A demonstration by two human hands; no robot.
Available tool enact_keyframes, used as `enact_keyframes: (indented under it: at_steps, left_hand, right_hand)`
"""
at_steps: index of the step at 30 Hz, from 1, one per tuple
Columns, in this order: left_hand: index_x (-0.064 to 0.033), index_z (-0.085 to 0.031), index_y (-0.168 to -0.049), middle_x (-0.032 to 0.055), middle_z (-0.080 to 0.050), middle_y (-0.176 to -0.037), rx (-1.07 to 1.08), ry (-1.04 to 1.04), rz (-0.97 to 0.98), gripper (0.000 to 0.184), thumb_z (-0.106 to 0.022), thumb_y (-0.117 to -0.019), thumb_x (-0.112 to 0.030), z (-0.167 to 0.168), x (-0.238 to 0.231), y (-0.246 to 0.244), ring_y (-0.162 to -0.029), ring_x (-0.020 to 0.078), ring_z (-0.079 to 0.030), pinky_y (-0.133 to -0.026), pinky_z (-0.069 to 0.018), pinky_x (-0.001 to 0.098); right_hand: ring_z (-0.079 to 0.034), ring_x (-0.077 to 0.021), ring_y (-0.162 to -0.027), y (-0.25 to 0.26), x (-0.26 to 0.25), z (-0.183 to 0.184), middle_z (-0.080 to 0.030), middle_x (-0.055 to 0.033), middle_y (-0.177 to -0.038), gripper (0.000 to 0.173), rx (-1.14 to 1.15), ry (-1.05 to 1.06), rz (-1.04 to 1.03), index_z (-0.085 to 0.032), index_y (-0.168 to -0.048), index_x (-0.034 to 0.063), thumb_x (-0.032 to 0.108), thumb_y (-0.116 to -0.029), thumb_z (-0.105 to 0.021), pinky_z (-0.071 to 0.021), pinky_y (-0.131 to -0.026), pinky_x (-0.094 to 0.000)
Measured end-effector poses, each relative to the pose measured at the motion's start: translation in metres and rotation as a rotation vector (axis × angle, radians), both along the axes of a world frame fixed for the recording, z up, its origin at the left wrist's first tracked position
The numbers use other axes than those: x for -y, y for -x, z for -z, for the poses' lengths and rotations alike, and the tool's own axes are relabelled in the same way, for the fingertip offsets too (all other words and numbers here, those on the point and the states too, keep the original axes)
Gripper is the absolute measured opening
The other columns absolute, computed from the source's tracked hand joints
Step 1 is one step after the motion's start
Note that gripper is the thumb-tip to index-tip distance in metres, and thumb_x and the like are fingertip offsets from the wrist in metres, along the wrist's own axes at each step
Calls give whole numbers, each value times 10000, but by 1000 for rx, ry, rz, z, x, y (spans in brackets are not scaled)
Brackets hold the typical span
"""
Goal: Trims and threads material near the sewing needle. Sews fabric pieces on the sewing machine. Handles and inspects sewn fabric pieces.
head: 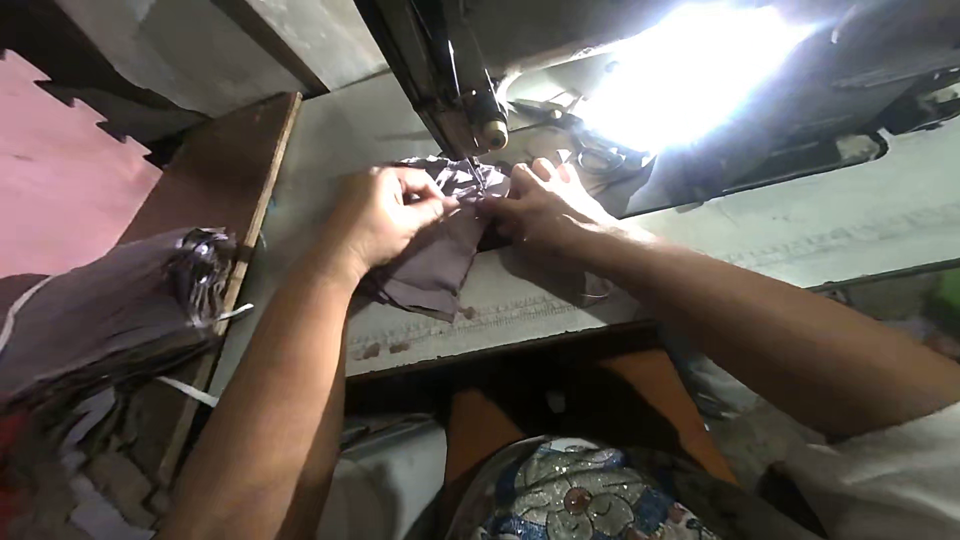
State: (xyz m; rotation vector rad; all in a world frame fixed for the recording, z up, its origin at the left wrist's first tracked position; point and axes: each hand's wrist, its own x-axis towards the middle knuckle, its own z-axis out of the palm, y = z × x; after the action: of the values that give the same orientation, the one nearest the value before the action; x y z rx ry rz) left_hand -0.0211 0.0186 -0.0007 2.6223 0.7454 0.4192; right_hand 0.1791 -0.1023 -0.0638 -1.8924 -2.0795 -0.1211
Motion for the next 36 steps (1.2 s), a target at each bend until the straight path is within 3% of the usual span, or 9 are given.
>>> enact_keyframes:
  at_steps: [4,8,11,14,15,17,21,29,36]
  left_hand:
    - [33,-723,-1046,242,-693,-1099,-18,-131,-228,226,-691,-976,-180,10,-36,-12,-1082,372,-656,-985,-479,553]
    - [20,-701,-1075,237,-663,-1171,-24,-157,-334,253,-635,-1013,-217,25,-57,-22,-1160,377,-625,-1017,-470,534]
    - [-16,-715,-1093,196,-679,-1190,186,-245,-71,195,-642,-982,-159,40,-59,-16,-1176,334,-627,-1040,-478,479]
    - [-43,-750,-1135,139,-708,-1237,216,-176,263,229,-593,-1014,-159,51,-45,-5,-1253,265,-612,-1115,-422,443]
    - [-72,-743,-1195,104,-702,-1283,153,-154,291,283,-542,-1037,-193,55,-39,-1,-1297,237,-598,-1146,-409,435]
    - [-75,-719,-1278,83,-681,-1360,133,-145,299,339,-495,-1061,-208,65,-31,4,-1355,222,-576,-1188,-373,418]
    - [-80,-705,-1306,91,-655,-1395,110,-96,189,341,-503,-1070,-222,63,-9,3,-1366,245,-558,-1177,-386,433]
    - [-56,-701,-1309,133,-643,-1403,97,-105,93,340,-522,-1068,-218,62,6,-4,-1347,270,-579,-1163,-405,451]
    - [-35,-613,-1414,201,-578,-1463,-14,-136,35,391,-467,-1081,-179,59,12,-13,-1396,356,-521,-1189,-353,528]
  right_hand:
    - [-578,-415,-1135,4,2,0,-629,-197,-1176,362,29,6,14,-668,-1363,275,341,-1015,-591,-448,-867,-591]
    - [-564,-395,-1149,11,8,-4,-616,-185,-1176,383,46,53,51,-659,-1368,230,376,-1024,-572,-447,-881,-555]
    - [-560,-377,-1213,21,17,-4,-621,-176,-1263,380,20,-9,-20,-683,-1281,128,379,-1026,-554,-461,-932,-545]
    - [-432,-364,-1438,44,24,-11,-510,-159,-1524,475,-14,48,-112,-582,-1432,121,375,-1038,-511,-366,-1124,-575]
    - [-419,-359,-1457,50,23,-10,-514,-153,-1525,487,-22,71,-130,-568,-1450,136,393,-1041,-507,-358,-1142,-582]
    - [-523,-324,-1342,57,19,-4,-622,-124,-1340,416,-29,72,-160,-643,-1315,141,422,-1042,-503,-410,-1074,-560]
    - [-598,-302,-1214,59,23,-12,-655,-105,-1206,392,-24,114,-136,-671,-1234,115,415,-1061,-487,-424,-1040,-575]
    - [-589,-327,-1249,53,27,-15,-661,-126,-1233,535,16,126,-91,-653,-1284,112,522,-1067,-385,-389,-1085,-594]
    - [-593,-332,-1229,43,23,-15,-655,-124,-1267,401,40,135,-27,-611,-1365,147,342,-1033,-501,-380,-1054,-606]
